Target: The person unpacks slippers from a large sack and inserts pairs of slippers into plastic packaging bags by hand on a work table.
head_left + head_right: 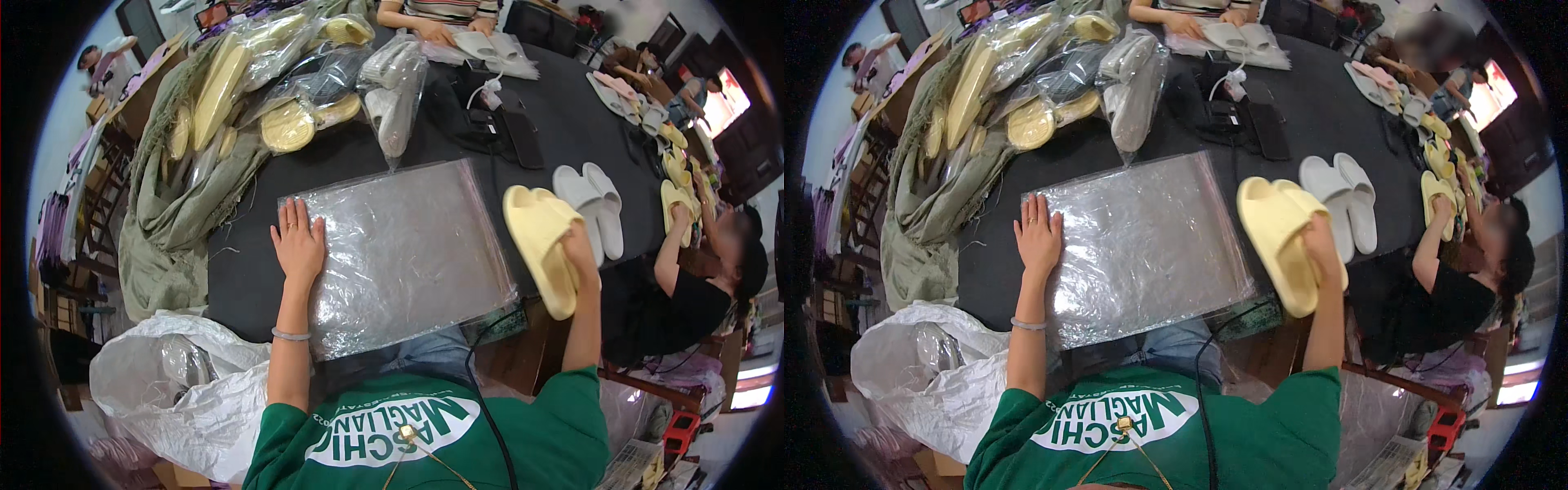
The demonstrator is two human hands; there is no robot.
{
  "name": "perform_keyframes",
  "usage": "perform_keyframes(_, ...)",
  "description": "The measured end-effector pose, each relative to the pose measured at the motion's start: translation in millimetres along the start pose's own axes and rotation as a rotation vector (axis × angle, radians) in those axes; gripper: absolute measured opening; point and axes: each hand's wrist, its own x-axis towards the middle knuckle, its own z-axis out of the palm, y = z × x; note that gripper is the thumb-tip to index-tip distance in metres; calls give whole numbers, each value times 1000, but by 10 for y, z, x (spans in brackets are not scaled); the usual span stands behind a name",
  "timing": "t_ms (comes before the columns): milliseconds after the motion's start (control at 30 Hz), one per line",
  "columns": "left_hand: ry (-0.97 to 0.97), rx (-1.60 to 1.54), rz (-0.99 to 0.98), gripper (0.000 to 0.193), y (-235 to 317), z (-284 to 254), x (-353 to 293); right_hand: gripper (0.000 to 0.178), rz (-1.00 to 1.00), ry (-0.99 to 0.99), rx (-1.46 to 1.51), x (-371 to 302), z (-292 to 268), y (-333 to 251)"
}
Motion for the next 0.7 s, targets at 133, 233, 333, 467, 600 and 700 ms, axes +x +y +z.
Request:
perform_keyframes(133,20,-53,22,57,124,27,27,31,-3,123,-350,211,-895,871)
perform_keyframes(233,27,6,0,58,-60,-12,-52,39,344,321,-670,572,-761,802)
perform_keyframes(333,23,-12,21,59,41,27,-8,38,339,555,-603,578,-893,1196)
perform_keyframes(467,15,-38,-1,59,39,-50,-32,50,65,958,-633,606,-550,892)
perform_keyframes(600,1,-92,-27,59,35,-50,-25,45,-269,699,-290,407,361,-703)
perform_keyframes(700,42,-126,-21,60,61,-7,-9,39,-296,315,183,412,959,-1195)
